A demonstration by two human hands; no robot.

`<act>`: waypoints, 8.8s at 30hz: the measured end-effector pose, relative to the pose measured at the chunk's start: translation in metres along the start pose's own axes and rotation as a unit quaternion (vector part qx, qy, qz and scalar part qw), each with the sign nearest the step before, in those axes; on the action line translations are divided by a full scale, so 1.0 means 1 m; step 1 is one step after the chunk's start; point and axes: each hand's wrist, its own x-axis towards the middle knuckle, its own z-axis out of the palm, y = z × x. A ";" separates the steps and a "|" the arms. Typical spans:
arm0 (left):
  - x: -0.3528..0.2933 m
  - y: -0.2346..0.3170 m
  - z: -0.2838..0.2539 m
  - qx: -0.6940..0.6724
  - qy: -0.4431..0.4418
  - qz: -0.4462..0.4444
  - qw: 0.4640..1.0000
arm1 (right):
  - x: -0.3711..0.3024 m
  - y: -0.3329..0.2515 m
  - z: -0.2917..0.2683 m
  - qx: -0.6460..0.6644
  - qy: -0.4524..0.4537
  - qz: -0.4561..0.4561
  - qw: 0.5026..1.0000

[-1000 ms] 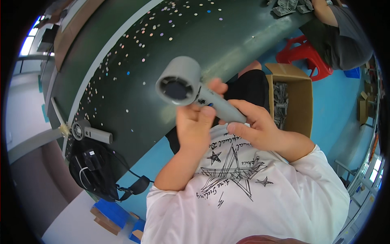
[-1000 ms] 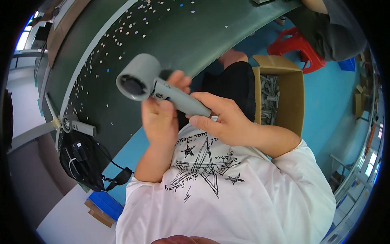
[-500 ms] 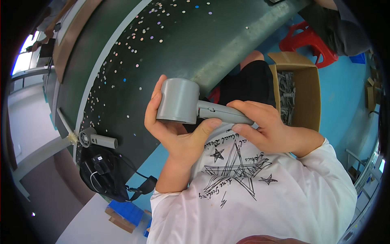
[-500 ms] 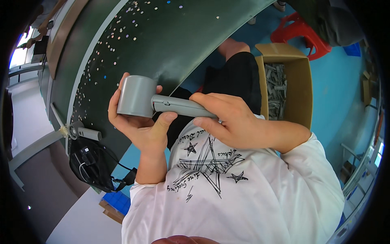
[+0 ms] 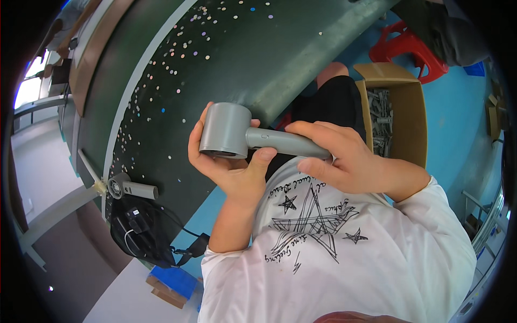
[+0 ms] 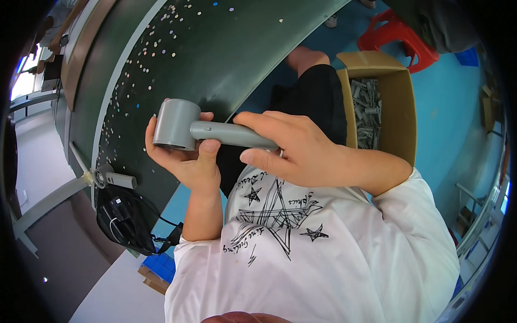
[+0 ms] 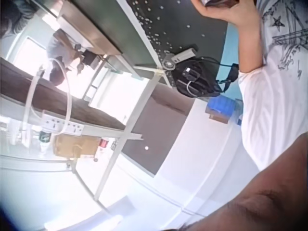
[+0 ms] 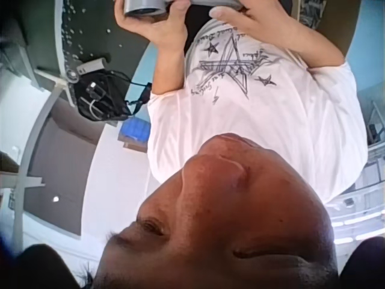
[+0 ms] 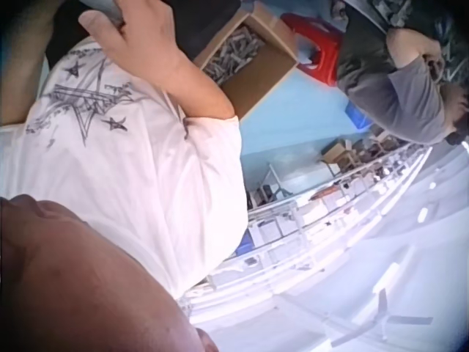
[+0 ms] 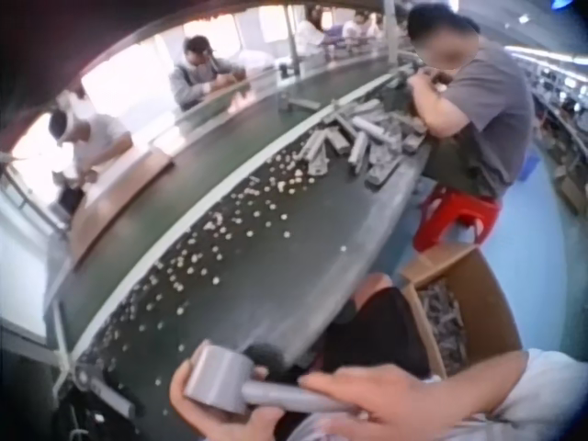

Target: Assembling plastic components of a handheld electronic device at a manual assembly station.

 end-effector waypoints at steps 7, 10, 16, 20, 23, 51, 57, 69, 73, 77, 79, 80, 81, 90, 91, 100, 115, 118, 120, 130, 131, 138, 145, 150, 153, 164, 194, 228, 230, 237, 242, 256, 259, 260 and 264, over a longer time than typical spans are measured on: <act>0.003 0.000 -0.004 -0.020 -0.033 -0.002 0.999 | 0.010 0.009 -0.008 -0.097 -0.054 -0.141 0.984; 0.004 0.000 -0.003 -0.036 -0.052 -0.017 0.998 | 0.011 0.009 -0.010 -0.146 -0.064 -0.163 0.974; 0.019 0.001 -0.001 0.042 -0.127 0.069 0.989 | 0.012 0.013 -0.018 0.040 -0.122 0.003 0.992; 0.046 0.030 -0.005 0.106 -0.081 -0.046 0.990 | 0.054 0.016 -0.022 -0.029 -0.080 -0.014 0.996; 0.072 0.034 -0.009 0.105 -0.035 -0.040 0.993 | 0.127 0.019 -0.042 0.190 0.049 0.110 0.974; 0.081 0.094 -0.123 0.625 0.146 -0.010 0.767 | 0.596 0.131 -0.105 -0.415 0.122 -0.076 0.898; 0.064 0.086 -0.159 0.700 0.199 -0.179 0.662 | 0.678 0.096 -0.011 -0.224 0.187 -0.402 0.868; 0.048 0.078 -0.087 0.069 0.165 -0.069 0.981 | 0.207 0.001 0.013 0.205 -0.316 0.059 0.924; 0.053 0.043 0.002 -0.204 -0.013 -0.263 0.943 | 0.126 0.009 -0.009 0.374 -0.141 0.031 0.916; 0.040 0.022 0.038 -0.284 -0.138 -0.219 0.923 | 0.084 0.004 -0.019 0.488 -0.043 0.081 0.868; 0.026 0.016 0.047 -0.289 -0.135 -0.235 0.918 | 0.065 0.007 -0.022 0.427 -0.002 0.128 0.895; 0.021 0.015 0.049 -0.287 -0.140 -0.241 0.916 | 0.057 0.008 -0.024 0.446 0.004 0.133 0.885; 0.017 0.016 0.050 -0.291 -0.144 -0.235 0.916 | 0.052 0.009 -0.024 0.448 0.010 0.134 0.884; -0.020 0.028 0.042 -0.064 -0.164 -0.156 0.972 | 0.026 0.014 -0.005 0.390 0.003 0.102 0.915; -0.018 0.028 0.035 -0.064 -0.164 -0.158 0.972 | 0.026 0.016 -0.003 0.352 0.027 0.082 0.932; 0.036 0.031 0.013 -0.079 -0.053 -0.080 0.992 | 0.023 -0.007 0.003 0.375 -0.060 0.207 0.902; 0.057 0.017 -0.011 -0.112 -0.199 -0.042 0.973 | 0.012 0.003 0.011 0.490 -0.165 0.223 0.826; 0.055 0.011 -0.013 -0.107 -0.206 -0.025 0.972 | 0.009 0.011 0.017 0.613 -0.220 0.212 0.728; 0.054 0.010 -0.012 -0.149 -0.203 -0.023 0.968 | 0.007 0.020 0.025 0.736 -0.248 0.184 0.602; 0.064 0.036 0.008 0.262 -0.144 -0.015 0.954 | 0.008 0.024 0.024 0.656 -0.163 0.282 0.681; 0.064 0.037 0.011 0.301 -0.134 -0.013 0.944 | 0.006 0.025 0.024 0.646 -0.144 0.290 0.691; 0.060 0.041 0.021 0.356 -0.130 -0.016 0.925 | 0.008 0.018 0.021 0.505 -0.113 0.358 0.778; 0.077 0.043 0.020 0.265 -0.117 -0.038 0.956 | 0.015 0.012 0.031 0.563 -0.082 0.299 0.766; 0.087 0.052 0.027 0.287 -0.186 0.044 0.939 | 0.011 0.004 0.021 0.533 -0.037 0.298 0.791; 0.072 0.023 0.040 0.061 -0.091 0.006 0.994 | 0.024 0.030 0.004 0.454 -0.032 0.245 0.856; 0.059 0.018 0.093 -0.090 -0.175 -0.240 0.951 | 0.035 0.046 -0.059 -0.005 0.053 -0.123 0.991; 0.166 -0.061 0.159 0.110 -0.291 -0.205 0.928 | 0.096 0.108 -0.338 0.086 0.457 0.012 0.885; 0.166 -0.031 0.229 -0.318 -0.290 -0.532 0.730 | 0.035 0.064 -0.208 0.147 0.293 0.054 0.943; 0.157 -0.038 0.220 -0.293 -0.323 -0.514 0.738 | 0.026 0.077 -0.208 0.190 0.338 0.063 0.920; 0.145 -0.060 0.185 -0.158 -0.407 -0.415 0.798 | 0.036 0.079 -0.298 0.122 0.495 -0.002 0.860; 0.144 -0.065 0.184 -0.123 -0.466 -0.394 0.782 | 0.087 0.092 -0.401 -0.085 0.539 -0.032 0.838; 0.162 -0.067 0.188 -0.184 -0.467 -0.474 0.723 | 0.182 0.246 -0.531 -0.284 0.564 0.105 0.769; 0.163 -0.068 0.186 -0.149 -0.472 -0.480 0.724 | 0.182 0.251 -0.518 -0.214 0.579 0.104 0.780; 0.160 -0.070 0.181 -0.154 -0.464 -0.481 0.728 | 0.185 0.248 -0.517 -0.162 0.591 0.073 0.787; 0.157 -0.075 0.178 -0.150 -0.461 -0.481 0.731 | 0.183 0.249 -0.516 -0.150 0.624 0.066 0.764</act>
